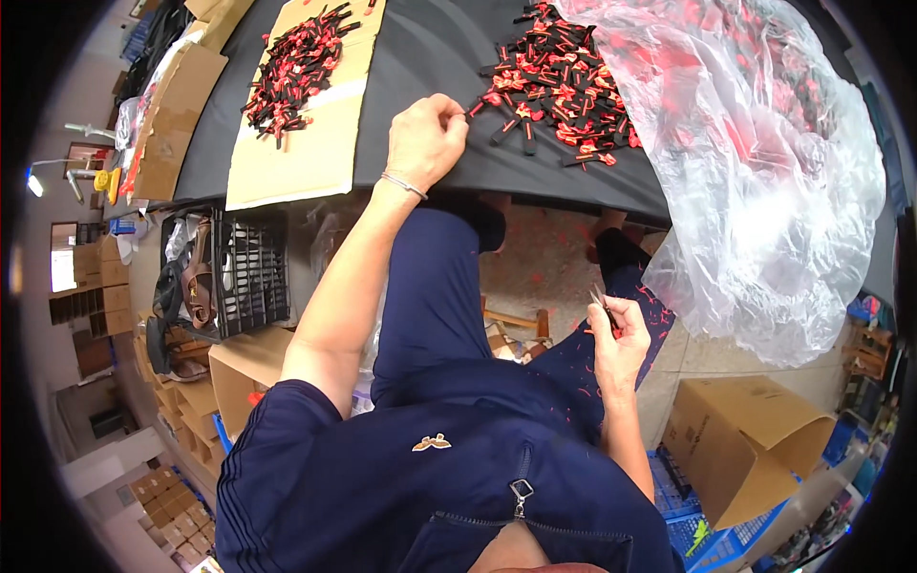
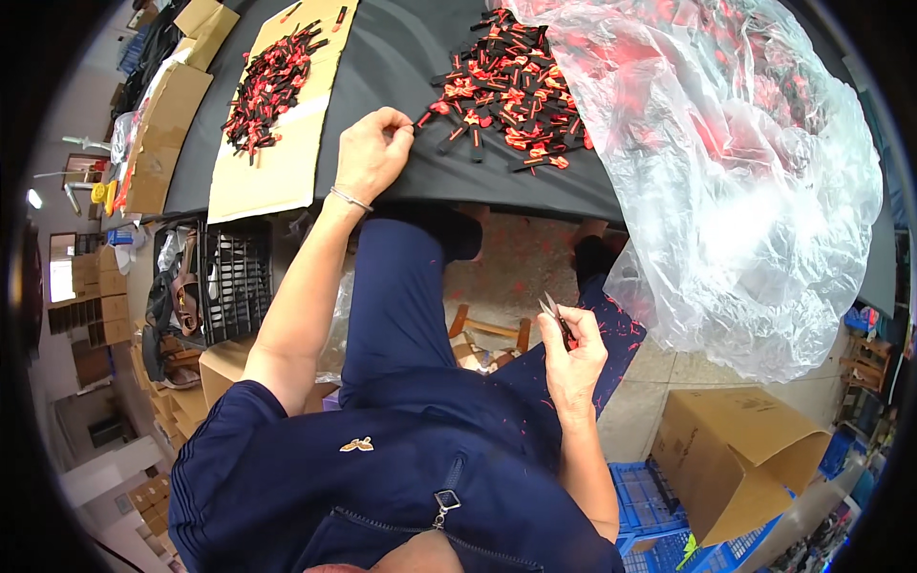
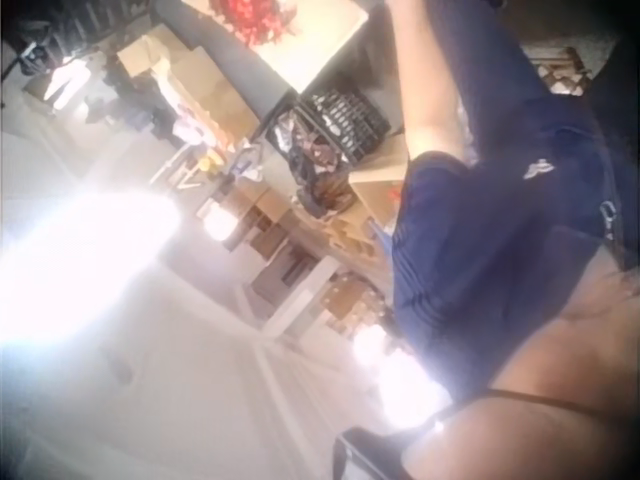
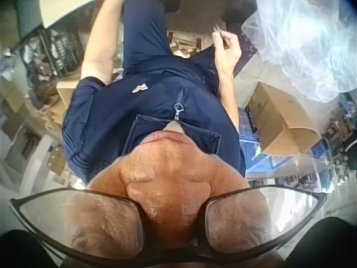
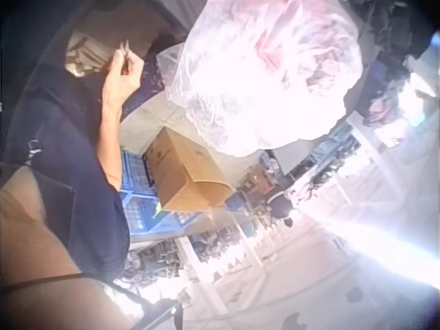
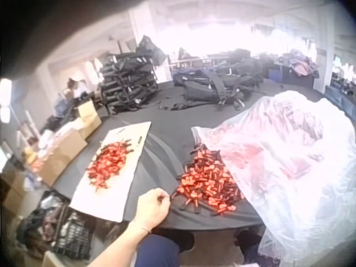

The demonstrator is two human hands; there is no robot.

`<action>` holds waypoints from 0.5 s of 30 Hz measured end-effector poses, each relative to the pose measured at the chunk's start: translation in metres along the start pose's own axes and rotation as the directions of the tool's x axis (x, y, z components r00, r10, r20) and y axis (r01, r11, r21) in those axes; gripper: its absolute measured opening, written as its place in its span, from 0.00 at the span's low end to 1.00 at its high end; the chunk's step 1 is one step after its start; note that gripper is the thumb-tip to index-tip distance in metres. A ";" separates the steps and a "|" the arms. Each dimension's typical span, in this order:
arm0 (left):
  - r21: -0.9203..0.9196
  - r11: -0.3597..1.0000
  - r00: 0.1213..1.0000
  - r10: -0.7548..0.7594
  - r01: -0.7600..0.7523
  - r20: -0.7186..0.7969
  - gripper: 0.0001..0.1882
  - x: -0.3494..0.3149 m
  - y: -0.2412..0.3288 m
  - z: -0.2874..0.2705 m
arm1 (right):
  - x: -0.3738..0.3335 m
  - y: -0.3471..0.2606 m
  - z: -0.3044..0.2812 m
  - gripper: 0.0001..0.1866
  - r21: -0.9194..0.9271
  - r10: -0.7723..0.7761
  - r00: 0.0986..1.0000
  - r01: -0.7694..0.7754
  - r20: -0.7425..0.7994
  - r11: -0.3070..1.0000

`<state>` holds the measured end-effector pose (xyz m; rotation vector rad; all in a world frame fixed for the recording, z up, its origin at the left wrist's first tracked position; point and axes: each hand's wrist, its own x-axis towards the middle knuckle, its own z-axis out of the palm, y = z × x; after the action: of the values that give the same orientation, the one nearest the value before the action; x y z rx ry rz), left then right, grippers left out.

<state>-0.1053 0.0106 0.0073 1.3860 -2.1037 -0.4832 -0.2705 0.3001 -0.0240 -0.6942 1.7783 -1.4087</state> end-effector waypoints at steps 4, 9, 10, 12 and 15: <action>-0.524 0.731 0.898 -0.322 0.438 0.302 0.06 -0.011 0.005 -0.010 | 0.001 -0.003 -0.001 0.08 0.019 0.053 0.999 -0.053 -0.014 0.998; -0.768 0.194 0.790 -0.207 0.611 0.576 0.07 -0.046 0.024 -0.011 | 0.010 -0.018 0.011 0.08 0.098 -0.001 0.999 0.004 -0.035 0.995; -0.760 0.186 0.781 -0.205 0.623 0.590 0.07 -0.056 0.029 -0.009 | 0.012 -0.022 0.014 0.08 0.116 -0.059 0.998 0.063 -0.036 0.991; -0.744 0.083 0.747 -0.153 0.662 0.647 0.08 -0.073 0.039 -0.008 | 0.015 -0.031 0.022 0.11 0.023 -0.216 0.974 0.218 -0.062 0.976; -0.724 0.046 0.722 -0.135 0.689 0.679 0.09 -0.089 0.046 0.002 | 0.024 -0.038 0.031 0.13 -0.101 -0.376 0.924 0.369 -0.065 0.924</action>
<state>-0.1126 0.1108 0.0095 1.0002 -0.8989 -2.1724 -0.2599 0.2542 0.0039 -1.0815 1.8473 -1.6344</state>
